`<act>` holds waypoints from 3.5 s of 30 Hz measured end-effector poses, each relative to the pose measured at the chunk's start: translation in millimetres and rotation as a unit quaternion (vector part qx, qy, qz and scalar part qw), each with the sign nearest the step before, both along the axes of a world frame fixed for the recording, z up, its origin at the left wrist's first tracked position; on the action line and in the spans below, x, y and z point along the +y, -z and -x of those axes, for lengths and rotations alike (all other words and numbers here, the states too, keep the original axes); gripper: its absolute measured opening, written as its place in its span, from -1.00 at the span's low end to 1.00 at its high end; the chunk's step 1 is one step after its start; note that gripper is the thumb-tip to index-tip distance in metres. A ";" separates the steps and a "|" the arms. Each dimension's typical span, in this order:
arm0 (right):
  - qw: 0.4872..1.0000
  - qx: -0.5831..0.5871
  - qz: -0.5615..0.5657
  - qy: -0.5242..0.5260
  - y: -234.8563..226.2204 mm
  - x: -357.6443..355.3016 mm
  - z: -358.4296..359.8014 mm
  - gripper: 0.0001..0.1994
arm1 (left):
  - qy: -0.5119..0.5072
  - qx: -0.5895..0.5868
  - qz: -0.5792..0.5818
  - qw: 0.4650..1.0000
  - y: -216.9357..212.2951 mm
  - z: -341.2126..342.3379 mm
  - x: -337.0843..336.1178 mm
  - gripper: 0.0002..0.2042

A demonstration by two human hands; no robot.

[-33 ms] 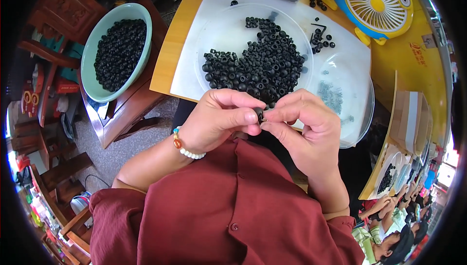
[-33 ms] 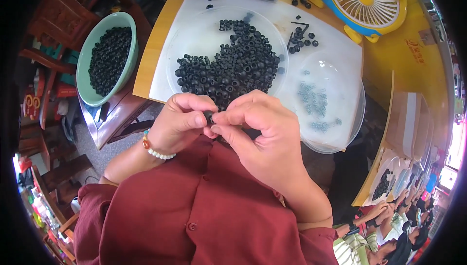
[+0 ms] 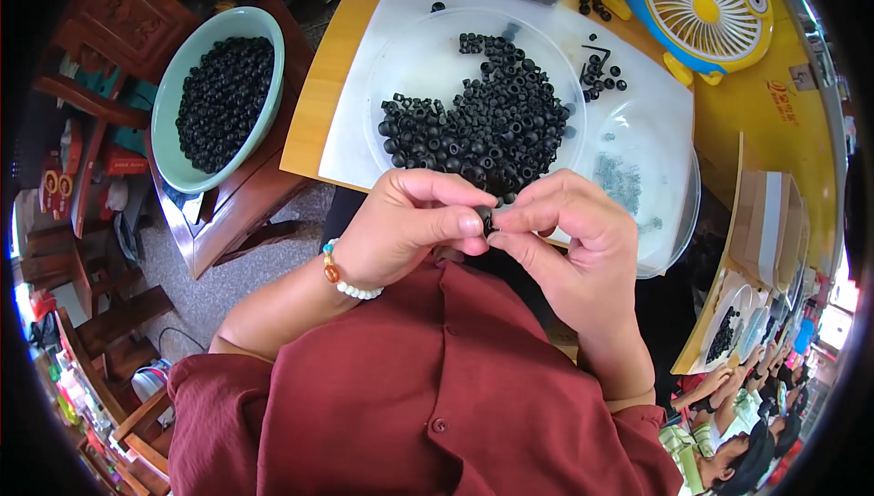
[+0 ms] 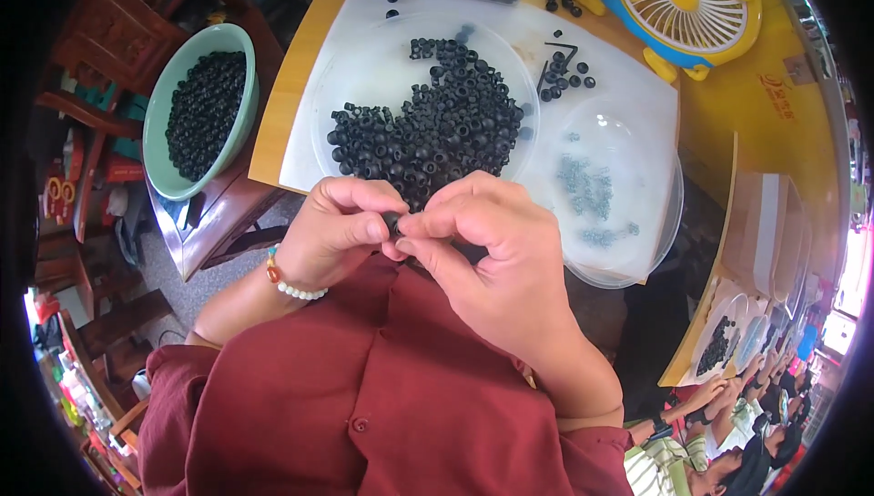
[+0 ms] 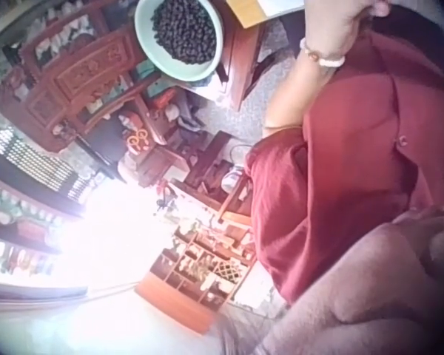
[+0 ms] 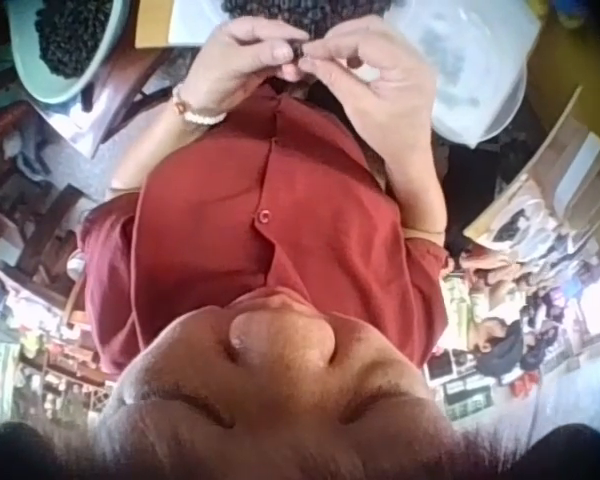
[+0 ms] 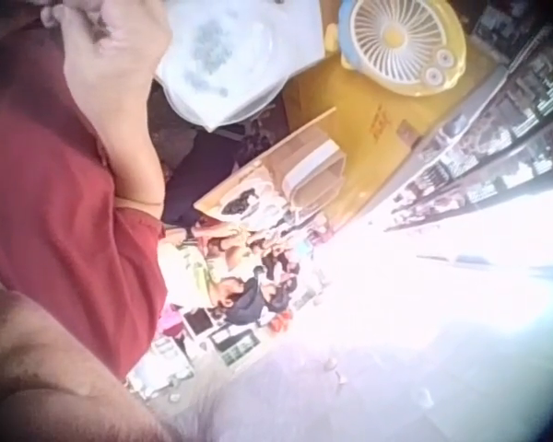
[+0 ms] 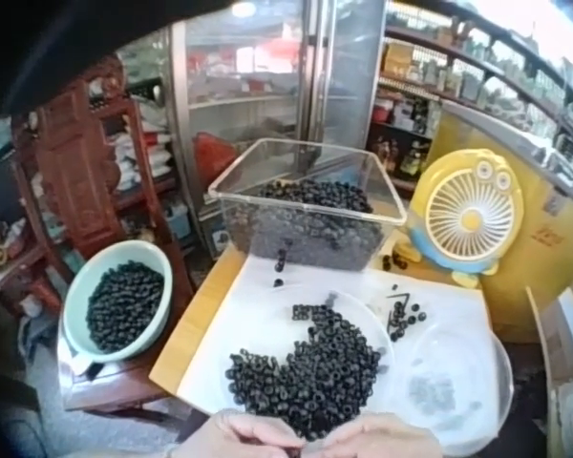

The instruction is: The person sorts small black plastic rings from a bowl and fits them onto other small circular plastic components by hand at a manufacturing workbench.

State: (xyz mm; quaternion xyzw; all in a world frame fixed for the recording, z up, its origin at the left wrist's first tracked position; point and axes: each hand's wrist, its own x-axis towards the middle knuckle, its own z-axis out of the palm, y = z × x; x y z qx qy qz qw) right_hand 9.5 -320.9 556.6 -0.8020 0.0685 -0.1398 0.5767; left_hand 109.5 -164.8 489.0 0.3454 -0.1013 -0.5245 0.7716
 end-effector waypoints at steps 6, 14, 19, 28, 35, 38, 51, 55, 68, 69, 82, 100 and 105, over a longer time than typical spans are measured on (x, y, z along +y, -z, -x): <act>0.993 0.060 -0.084 -0.052 4.7 -8.1 -2.3 -0.89 | 0.035 -0.078 -0.018 0.996 -12.7 -2.6 1.2 -0.86; 0.969 0.123 -0.146 -0.157 16.7 -19.4 -20.1 -0.79 | 0.088 0.073 0.014 0.993 -8.2 -8.8 7.2 -0.82; 0.991 0.105 0.086 -0.009 27.2 -35.0 -68.9 -0.95 | 0.000 0.177 0.041 0.983 -3.3 -16.7 10.7 -0.73; 0.839 0.066 0.540 -0.005 71.1 -37.4 -125.8 -0.91 | -0.026 0.237 0.041 0.970 -5.5 -20.6 13.7 -0.70; 0.817 0.093 0.569 0.005 73.4 -37.2 -120.6 -0.92 | -0.013 0.232 0.043 0.972 -5.7 -20.9 10.8 -0.70; 0.808 0.093 0.582 0.001 68.9 -35.4 -120.2 -0.93 | -0.004 0.232 0.042 0.972 -7.1 -17.9 7.7 -0.70; 0.956 0.088 -0.279 -0.012 19.2 -31.7 -35.3 -0.84 | -0.019 0.254 0.063 0.965 -5.8 -11.0 3.8 -0.75; 0.918 0.038 -0.393 -0.036 14.1 -22.4 -16.7 -0.83 | 0.003 0.247 0.085 0.965 -7.5 -6.3 -1.4 -0.76; 0.978 -0.002 -0.207 -0.012 8.5 -3.7 -8.0 -0.86 | 0.000 0.164 0.049 0.985 -11.4 -0.6 0.4 -0.79; 0.978 -0.001 -0.208 -0.013 8.3 -4.0 -8.0 -0.86 | 0.001 0.155 0.040 0.987 -11.4 -0.7 1.0 -0.79; 0.996 -0.058 0.051 -0.039 4.8 -5.1 -7.3 -0.82 | 0.040 0.180 0.022 0.983 -7.0 -2.4 3.3 -0.82; 0.983 0.013 0.165 -0.081 -4.3 5.2 9.4 -0.82 | 0.165 0.106 -0.067 0.978 -9.4 -4.5 10.5 -0.85; 0.983 -0.061 0.171 -0.033 10.4 15.1 16.8 -0.78 | 0.137 0.100 -0.063 0.983 -7.7 -3.6 15.0 -0.87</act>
